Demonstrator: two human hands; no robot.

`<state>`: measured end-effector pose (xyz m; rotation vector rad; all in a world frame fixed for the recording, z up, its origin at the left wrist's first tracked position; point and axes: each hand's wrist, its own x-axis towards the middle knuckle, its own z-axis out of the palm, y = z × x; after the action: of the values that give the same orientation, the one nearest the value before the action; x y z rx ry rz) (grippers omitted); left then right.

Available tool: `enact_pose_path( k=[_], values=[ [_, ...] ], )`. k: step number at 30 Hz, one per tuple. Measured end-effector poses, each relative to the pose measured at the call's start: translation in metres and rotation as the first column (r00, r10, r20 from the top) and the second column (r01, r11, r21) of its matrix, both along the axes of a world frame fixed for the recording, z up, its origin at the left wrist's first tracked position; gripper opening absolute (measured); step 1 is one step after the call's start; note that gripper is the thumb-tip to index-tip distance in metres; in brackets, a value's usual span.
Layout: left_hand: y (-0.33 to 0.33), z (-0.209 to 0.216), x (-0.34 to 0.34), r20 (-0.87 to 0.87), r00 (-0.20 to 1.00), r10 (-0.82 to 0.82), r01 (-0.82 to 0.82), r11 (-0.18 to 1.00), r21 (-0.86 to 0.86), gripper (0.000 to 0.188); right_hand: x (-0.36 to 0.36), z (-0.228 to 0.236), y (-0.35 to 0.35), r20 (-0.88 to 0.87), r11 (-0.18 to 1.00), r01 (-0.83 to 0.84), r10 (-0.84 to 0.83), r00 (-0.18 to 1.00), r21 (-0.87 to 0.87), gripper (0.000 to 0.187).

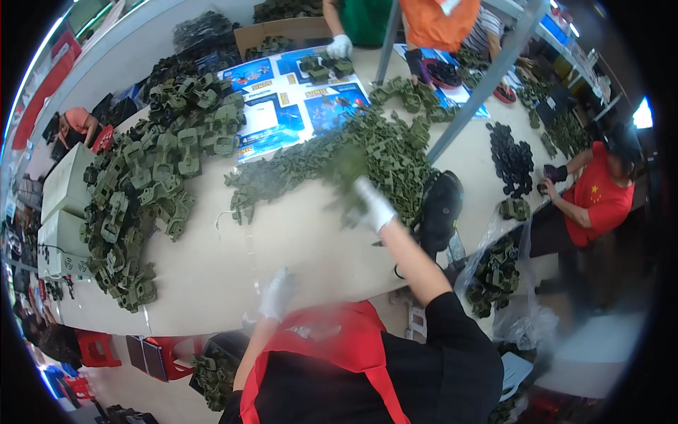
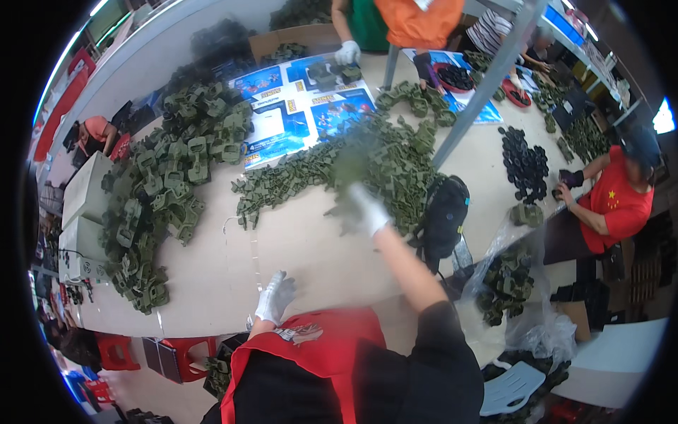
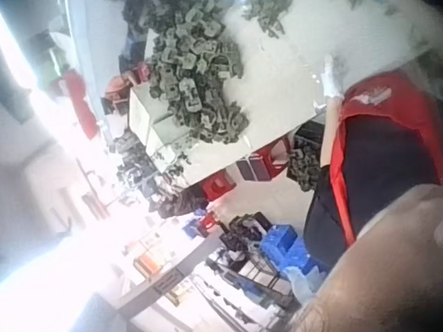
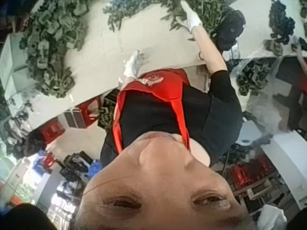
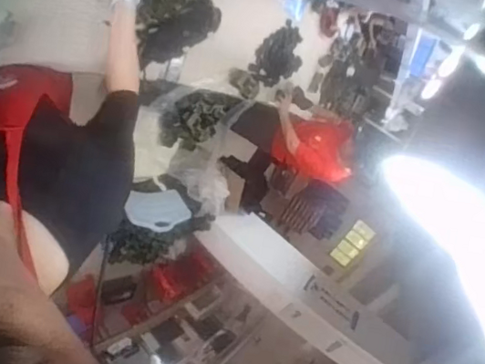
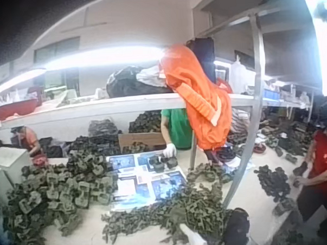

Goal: The person, wearing white gloves, repeatedly picks up small green plastic components from a large pile on a table. They manipulate the parts by hand, appearing to snap or fit them together, and then place the assembled units into a black bin. The process is repetitive and continuous throughout the clip.

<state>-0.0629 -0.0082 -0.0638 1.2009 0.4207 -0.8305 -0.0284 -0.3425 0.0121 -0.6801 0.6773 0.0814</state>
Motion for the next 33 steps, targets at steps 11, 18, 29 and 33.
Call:
enact_pose_path(
  k=[11,18,29,33],
  values=[
    [0.142,-0.032,0.089,0.400,0.884,-0.243,-0.172,0.626,0.761,0.057,0.035,-0.107,-0.145,-0.069,0.927,0.096,-0.130,0.989,-0.362,0.059],
    [0.192,0.025,0.235,0.442,0.873,-0.205,-0.433,0.089,0.897,0.063,-0.071,-0.164,0.050,-0.321,0.915,-0.272,0.171,0.931,-0.299,0.030],
    [0.157,-0.013,0.290,0.206,0.703,-0.681,-0.327,-0.051,0.944,0.056,-0.065,-0.103,0.177,-0.219,0.522,-0.570,0.586,0.780,-0.635,0.046],
    [0.151,-0.004,0.233,0.377,0.752,-0.540,-0.130,0.440,0.889,0.048,-0.027,-0.030,0.179,-0.346,0.528,-0.616,0.524,0.778,-0.585,0.052]
  ],
)
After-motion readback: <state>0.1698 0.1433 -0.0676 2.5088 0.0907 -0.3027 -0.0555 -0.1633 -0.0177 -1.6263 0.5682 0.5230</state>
